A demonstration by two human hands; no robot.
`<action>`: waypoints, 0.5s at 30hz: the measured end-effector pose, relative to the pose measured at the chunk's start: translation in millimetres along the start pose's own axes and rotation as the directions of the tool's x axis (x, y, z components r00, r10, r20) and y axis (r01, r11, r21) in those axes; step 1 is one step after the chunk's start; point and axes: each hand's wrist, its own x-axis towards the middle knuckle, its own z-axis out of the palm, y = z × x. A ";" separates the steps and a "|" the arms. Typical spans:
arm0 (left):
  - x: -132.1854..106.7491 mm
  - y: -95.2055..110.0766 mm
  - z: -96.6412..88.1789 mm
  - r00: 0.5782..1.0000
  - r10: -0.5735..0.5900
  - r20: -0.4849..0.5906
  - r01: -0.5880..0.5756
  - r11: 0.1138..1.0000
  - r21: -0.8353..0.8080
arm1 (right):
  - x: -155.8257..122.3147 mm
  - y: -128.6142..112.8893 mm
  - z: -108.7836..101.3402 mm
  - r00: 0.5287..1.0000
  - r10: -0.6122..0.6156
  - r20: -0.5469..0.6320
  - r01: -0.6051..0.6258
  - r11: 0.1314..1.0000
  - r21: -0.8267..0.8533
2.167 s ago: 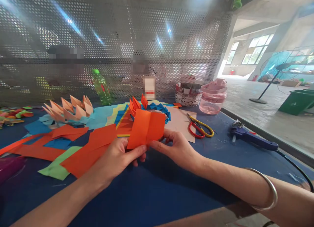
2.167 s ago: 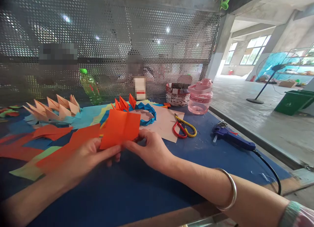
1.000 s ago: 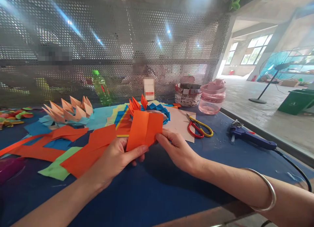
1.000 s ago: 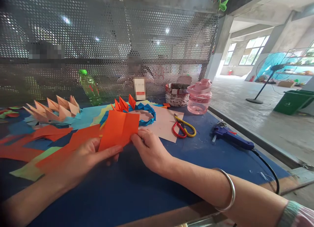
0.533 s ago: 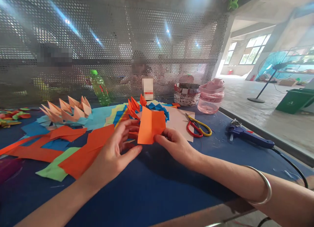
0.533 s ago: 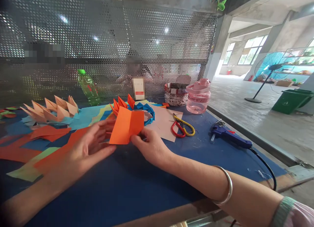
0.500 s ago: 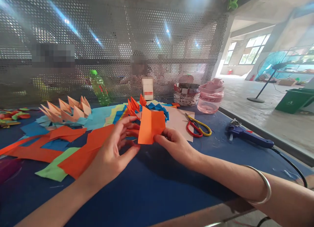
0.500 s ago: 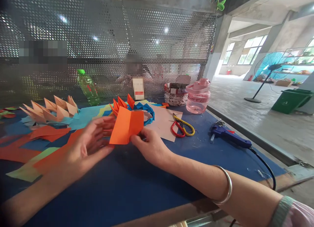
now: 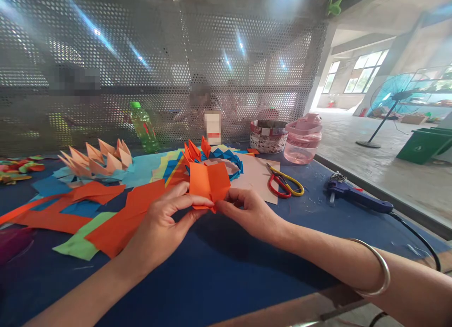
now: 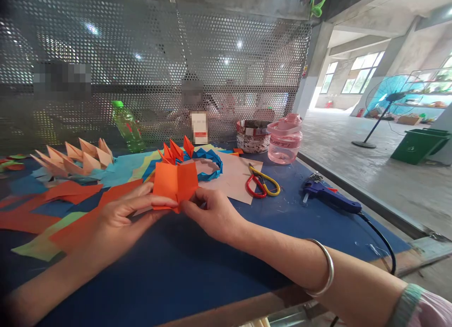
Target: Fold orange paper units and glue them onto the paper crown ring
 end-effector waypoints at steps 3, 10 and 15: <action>-0.6 -0.6 0.9 1.000 -0.025 -0.014 0.025 1.000 -0.010 | 0.0 1.4 0.7 0.999 0.015 0.048 -0.018 0.998 0.060; 2.7 4.7 0.0 0.994 -0.105 0.034 0.108 0.986 -0.129 | 1.2 1.1 -0.6 0.998 0.049 0.035 -0.054 0.987 0.154; 5.3 7.8 -2.3 0.969 -0.234 0.079 0.243 0.958 -0.150 | 0.0 0.8 0.6 0.998 0.048 0.042 -0.053 0.990 0.127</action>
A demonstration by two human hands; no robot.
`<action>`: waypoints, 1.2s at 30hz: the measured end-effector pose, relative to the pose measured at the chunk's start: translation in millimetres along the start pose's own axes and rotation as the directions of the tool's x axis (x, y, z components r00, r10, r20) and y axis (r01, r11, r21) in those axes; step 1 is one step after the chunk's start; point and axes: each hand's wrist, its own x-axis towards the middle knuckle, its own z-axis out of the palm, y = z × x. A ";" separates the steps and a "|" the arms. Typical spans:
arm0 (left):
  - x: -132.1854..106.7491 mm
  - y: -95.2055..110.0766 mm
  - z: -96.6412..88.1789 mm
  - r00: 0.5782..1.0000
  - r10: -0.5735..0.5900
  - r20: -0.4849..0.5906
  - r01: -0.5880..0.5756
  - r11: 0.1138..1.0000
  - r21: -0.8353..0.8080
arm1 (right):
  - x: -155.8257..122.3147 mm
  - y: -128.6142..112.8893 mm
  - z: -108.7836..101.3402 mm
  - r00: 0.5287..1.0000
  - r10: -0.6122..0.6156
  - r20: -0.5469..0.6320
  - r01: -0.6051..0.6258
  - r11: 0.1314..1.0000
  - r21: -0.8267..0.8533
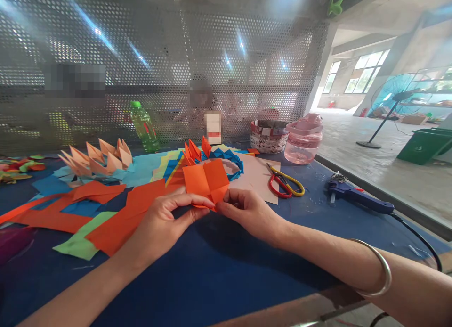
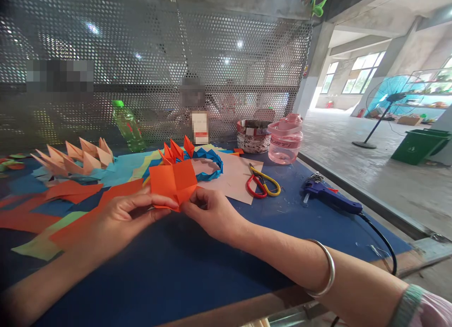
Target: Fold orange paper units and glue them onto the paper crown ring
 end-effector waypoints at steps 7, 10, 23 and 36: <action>-0.2 -6.2 1.9 0.993 0.098 -0.069 -0.095 0.994 0.046 | 0.8 2.9 0.2 0.994 -0.002 0.110 0.005 1.000 -0.028; -0.3 -5.4 2.3 0.993 0.092 -0.076 -0.089 0.995 0.040 | 0.6 4.2 0.5 0.994 0.023 0.104 -0.021 0.999 -0.026; 1.9 2.7 0.2 0.997 -0.082 -0.005 0.081 0.988 -0.130 | -2.7 -0.5 1.7 1.000 -0.006 0.027 0.011 0.981 -0.193; 2.4 2.9 0.4 0.975 -0.221 -0.002 0.213 0.943 -0.256 | -3.3 -3.7 1.5 0.999 -0.036 0.019 0.040 0.963 -0.268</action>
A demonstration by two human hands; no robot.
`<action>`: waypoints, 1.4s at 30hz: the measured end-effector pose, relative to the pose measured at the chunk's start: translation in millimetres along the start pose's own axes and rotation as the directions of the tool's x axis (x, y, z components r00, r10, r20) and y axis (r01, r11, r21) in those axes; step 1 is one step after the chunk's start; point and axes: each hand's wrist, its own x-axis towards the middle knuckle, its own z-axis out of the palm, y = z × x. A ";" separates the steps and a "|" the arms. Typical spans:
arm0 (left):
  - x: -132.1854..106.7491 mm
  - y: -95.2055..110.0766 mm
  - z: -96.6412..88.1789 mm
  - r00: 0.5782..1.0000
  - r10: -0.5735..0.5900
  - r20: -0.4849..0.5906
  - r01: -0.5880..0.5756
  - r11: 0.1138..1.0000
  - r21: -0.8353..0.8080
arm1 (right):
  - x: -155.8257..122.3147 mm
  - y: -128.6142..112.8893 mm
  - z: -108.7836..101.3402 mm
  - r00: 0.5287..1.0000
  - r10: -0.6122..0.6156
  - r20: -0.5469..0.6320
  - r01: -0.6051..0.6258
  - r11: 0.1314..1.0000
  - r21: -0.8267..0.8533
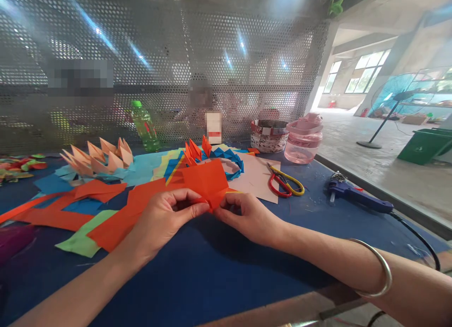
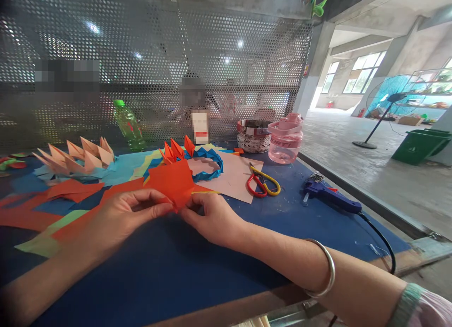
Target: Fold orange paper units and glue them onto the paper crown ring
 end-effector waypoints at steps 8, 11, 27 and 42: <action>1.4 -7.4 4.1 1.000 -0.008 -0.029 0.006 0.999 -0.050 | -1.0 3.8 3.9 0.999 0.021 0.039 -0.023 0.998 0.061; 1.7 -10.8 5.6 1.000 0.007 -0.027 -0.009 0.999 -0.052 | -0.5 3.5 4.6 0.999 0.019 0.044 -0.022 0.997 0.068; -0.1 -12.3 9.0 0.994 0.092 -0.060 -0.091 0.995 0.033 | -2.5 4.6 7.1 0.998 0.012 0.058 -0.019 0.993 0.115; 0.9 -5.7 7.4 0.990 -0.040 0.137 0.084 0.940 -0.331 | -2.1 -0.6 4.9 1.000 -0.001 0.015 0.000 0.996 0.093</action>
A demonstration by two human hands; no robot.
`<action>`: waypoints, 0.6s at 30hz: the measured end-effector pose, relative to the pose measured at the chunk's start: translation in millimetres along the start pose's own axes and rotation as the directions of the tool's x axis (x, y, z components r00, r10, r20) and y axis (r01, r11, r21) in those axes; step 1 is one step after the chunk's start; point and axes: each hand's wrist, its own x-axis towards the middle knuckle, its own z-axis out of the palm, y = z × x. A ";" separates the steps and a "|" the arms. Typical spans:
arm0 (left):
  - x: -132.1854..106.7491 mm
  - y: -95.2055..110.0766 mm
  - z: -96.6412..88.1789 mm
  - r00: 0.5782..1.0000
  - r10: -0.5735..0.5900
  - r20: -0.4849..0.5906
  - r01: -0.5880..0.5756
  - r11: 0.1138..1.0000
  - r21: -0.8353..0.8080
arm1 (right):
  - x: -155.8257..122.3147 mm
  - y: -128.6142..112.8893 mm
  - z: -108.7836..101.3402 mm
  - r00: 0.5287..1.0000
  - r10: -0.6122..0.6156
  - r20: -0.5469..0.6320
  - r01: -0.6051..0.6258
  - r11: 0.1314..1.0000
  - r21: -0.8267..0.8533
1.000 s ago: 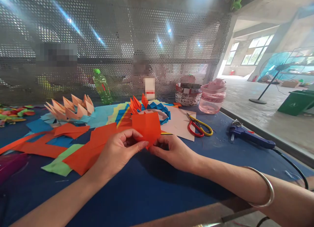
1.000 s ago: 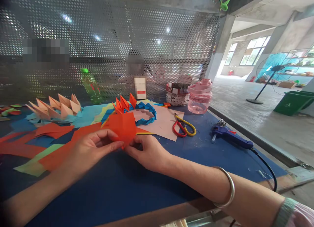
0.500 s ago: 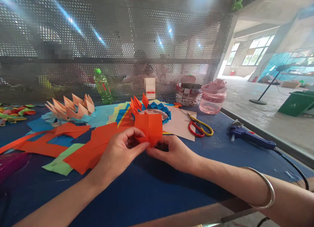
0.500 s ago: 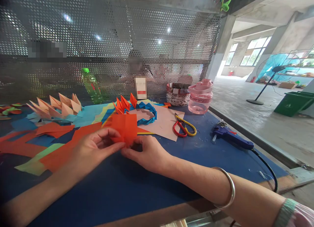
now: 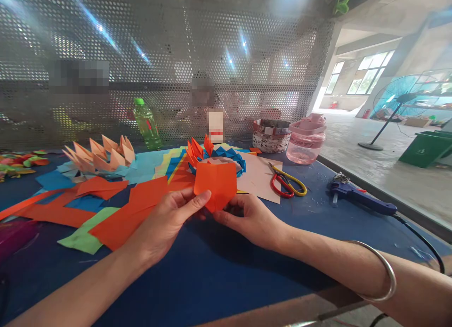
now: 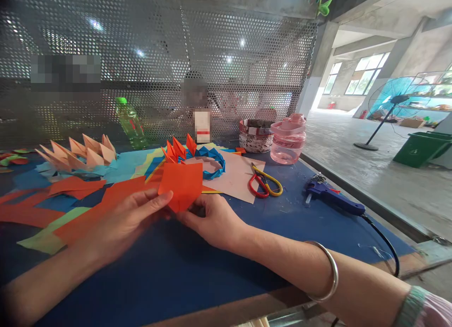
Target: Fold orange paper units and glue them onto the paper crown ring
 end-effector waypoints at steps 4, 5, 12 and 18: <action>-1.8 0.0 -3.0 0.996 -0.069 0.052 0.073 0.994 -0.077 | 0.0 0.0 -1.1 1.000 -0.013 0.000 0.013 1.000 -0.026; -1.9 0.5 -3.6 0.996 -0.073 0.059 0.079 0.992 -0.094 | 0.0 0.4 -1.3 1.000 -0.016 0.000 0.016 1.000 -0.025; 1.3 0.5 -8.2 0.993 -0.106 0.053 0.114 0.977 -0.180 | -0.3 0.4 -2.5 1.000 -0.023 -0.018 0.021 0.997 -0.079; 1.4 0.5 -7.7 0.993 -0.115 0.029 0.118 0.987 -0.109 | -0.6 -0.3 -2.1 1.000 -0.019 0.016 0.021 0.996 -0.082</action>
